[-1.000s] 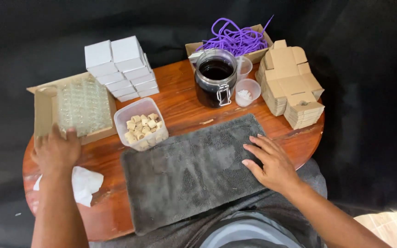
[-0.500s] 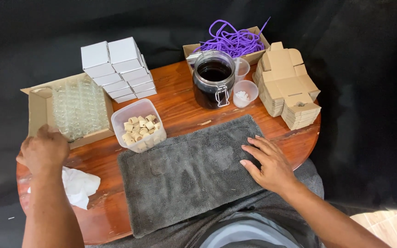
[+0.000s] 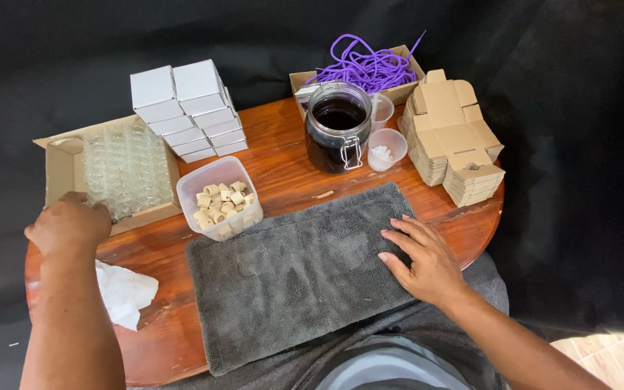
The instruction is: Assembling a cardboard box, placing a perfume bottle inside, labeling it, and opening a large jar of liquid.
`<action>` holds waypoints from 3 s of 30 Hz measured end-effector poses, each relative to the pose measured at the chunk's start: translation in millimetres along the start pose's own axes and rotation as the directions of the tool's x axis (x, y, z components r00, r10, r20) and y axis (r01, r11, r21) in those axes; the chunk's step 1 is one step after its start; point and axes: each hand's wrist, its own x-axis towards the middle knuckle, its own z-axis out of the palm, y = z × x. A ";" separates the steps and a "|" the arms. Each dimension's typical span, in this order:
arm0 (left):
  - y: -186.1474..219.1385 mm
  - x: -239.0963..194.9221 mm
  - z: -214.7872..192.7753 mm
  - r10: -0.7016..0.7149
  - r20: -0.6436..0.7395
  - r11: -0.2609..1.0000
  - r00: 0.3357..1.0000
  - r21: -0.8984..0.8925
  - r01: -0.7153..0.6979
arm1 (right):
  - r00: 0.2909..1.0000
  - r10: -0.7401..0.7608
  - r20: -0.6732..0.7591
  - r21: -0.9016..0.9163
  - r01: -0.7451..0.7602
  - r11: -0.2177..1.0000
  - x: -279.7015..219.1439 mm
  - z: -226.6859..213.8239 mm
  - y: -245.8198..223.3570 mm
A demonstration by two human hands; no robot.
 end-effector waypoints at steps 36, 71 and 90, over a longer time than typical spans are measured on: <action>239.1 -272.4 64.7 0.665 -0.204 0.296 0.718 -0.812 -0.504 | 0.934 -0.100 -0.343 -0.026 0.097 0.995 43.1 12.8 43.3; 249.7 -258.9 125.1 0.608 -0.625 0.400 0.490 -0.292 -0.869 | 0.969 -0.163 -0.188 0.106 0.185 0.977 63.6 30.1 2.7; 251.8 -256.4 130.3 0.616 -0.610 0.428 0.498 -0.272 -0.862 | 0.956 -0.256 -0.146 0.024 0.262 0.965 62.8 31.4 -19.0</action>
